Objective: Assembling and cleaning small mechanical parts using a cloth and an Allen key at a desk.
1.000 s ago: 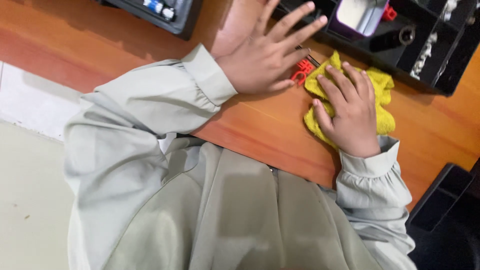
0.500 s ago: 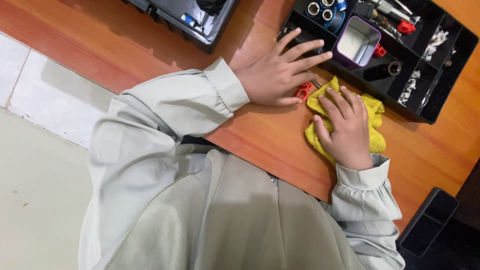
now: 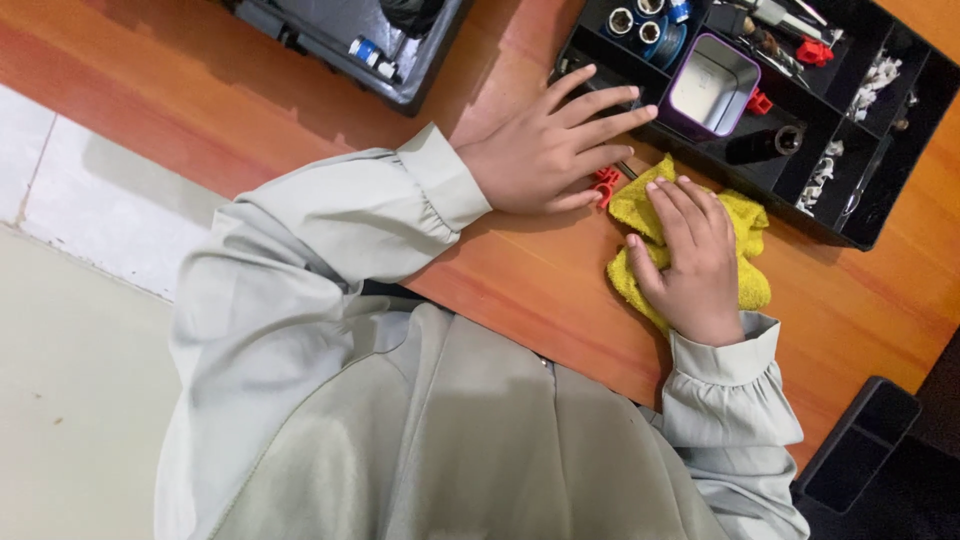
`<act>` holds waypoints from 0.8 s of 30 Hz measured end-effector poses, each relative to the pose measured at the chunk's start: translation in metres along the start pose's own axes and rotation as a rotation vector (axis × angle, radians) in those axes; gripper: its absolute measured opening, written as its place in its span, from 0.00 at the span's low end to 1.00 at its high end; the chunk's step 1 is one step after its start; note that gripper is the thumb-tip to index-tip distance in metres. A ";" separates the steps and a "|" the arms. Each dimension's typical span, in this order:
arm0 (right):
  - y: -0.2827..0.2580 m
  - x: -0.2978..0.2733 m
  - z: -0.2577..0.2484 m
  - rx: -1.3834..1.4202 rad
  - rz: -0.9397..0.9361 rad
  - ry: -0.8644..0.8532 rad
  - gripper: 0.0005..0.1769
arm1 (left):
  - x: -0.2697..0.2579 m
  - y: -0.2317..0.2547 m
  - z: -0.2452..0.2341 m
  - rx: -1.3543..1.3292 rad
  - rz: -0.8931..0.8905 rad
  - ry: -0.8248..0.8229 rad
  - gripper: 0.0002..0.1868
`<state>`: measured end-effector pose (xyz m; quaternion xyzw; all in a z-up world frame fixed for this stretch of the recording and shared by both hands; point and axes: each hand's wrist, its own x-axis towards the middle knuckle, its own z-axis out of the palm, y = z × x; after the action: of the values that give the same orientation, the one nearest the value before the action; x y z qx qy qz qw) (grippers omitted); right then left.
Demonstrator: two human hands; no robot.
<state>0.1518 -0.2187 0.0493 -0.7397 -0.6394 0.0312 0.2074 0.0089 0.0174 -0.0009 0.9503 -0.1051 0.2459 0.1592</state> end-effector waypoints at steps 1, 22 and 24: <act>0.001 0.000 0.000 0.016 -0.011 0.014 0.31 | 0.001 0.000 -0.003 -0.027 -0.011 0.009 0.24; 0.017 -0.007 -0.008 0.110 0.209 0.076 0.24 | 0.005 -0.014 -0.036 0.008 -0.259 0.046 0.19; 0.020 -0.009 -0.007 0.058 0.254 0.098 0.26 | 0.004 -0.017 -0.039 0.022 -0.310 0.033 0.19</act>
<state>0.1714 -0.2308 0.0468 -0.8091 -0.5284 0.0396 0.2540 -0.0002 0.0464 0.0294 0.9527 0.0483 0.2350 0.1867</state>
